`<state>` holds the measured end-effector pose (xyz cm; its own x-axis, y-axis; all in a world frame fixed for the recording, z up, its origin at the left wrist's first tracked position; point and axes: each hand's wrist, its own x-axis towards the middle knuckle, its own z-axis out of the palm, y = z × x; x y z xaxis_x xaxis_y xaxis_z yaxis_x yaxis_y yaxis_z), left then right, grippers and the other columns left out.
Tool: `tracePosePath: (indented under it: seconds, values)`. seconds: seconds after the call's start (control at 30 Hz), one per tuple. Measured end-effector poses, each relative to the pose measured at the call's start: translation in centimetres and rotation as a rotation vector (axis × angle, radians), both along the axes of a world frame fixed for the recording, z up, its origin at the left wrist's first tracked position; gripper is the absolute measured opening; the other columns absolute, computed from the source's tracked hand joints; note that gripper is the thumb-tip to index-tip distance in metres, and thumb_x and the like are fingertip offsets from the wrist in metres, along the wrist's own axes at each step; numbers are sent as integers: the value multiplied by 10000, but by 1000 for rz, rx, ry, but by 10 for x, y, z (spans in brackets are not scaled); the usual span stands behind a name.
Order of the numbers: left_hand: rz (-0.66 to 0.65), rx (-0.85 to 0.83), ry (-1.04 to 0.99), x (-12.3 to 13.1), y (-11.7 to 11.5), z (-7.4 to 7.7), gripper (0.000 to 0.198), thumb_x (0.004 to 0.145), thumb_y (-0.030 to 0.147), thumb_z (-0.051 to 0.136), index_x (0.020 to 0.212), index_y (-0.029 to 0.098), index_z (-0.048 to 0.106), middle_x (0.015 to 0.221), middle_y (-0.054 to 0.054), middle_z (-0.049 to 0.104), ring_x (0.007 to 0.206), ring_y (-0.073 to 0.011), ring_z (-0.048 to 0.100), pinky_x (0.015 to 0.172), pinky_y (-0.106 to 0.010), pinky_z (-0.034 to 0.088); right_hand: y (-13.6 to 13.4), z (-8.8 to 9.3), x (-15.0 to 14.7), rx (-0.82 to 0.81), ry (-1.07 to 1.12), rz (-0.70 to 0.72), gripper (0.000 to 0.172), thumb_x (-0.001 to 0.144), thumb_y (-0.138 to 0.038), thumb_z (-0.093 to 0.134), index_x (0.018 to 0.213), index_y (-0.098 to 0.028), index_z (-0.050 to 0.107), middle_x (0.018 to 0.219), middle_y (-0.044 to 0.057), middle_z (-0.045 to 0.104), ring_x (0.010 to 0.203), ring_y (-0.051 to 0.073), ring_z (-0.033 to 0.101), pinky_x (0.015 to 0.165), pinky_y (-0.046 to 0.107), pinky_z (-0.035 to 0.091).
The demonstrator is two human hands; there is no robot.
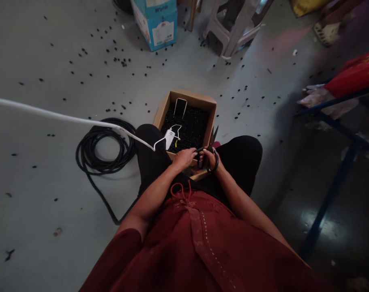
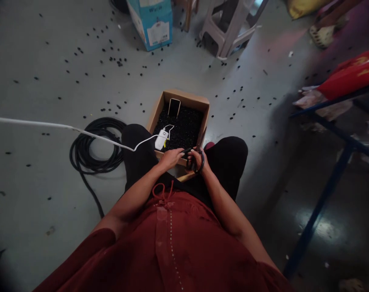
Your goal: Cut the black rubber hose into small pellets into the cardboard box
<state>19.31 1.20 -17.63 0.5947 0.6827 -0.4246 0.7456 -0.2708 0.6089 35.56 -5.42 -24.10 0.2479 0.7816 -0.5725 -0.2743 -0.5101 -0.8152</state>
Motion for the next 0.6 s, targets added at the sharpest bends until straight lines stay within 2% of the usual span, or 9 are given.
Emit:
tracePosePath:
  seconds: [0.1,0.17,0.23,0.37,0.6]
  values:
    - [236,-73,-139,0,13,-12,383,951,330,426,1268,220,612,1146,-65,706,1031,-187,646,876,-257,463,-1,7,-4,2,-20,-21,516,713,-610,615,1024,-255,407,822,-21,613,640,131,605,566,260,489]
    - [347,-129,-205,1,21,-16,403,946,313,437,1284,173,608,1074,-71,720,929,-167,659,821,-239,476,-4,14,-7,-9,-92,42,513,737,-630,593,1042,-244,446,839,-5,618,658,139,613,569,258,485]
    - [403,-165,-228,1,26,-18,419,948,299,429,1298,143,597,983,-67,726,818,-144,656,757,-222,483,-8,21,-10,-28,-213,158,518,762,-626,576,1086,-233,483,843,5,625,675,147,615,596,266,485]
    - [429,-175,-236,2,30,-19,432,952,288,409,1308,118,586,898,-58,714,737,-120,634,702,-201,476,-17,29,-13,-54,-451,358,508,813,-594,541,1160,-223,542,861,21,644,751,175,611,704,302,480]
    - [376,-185,-228,4,29,-21,424,935,281,430,1287,126,608,843,-42,706,722,-124,623,695,-209,472,-20,30,-13,-39,-515,409,512,852,-570,509,1197,-193,540,1099,93,644,1004,240,594,878,362,453]
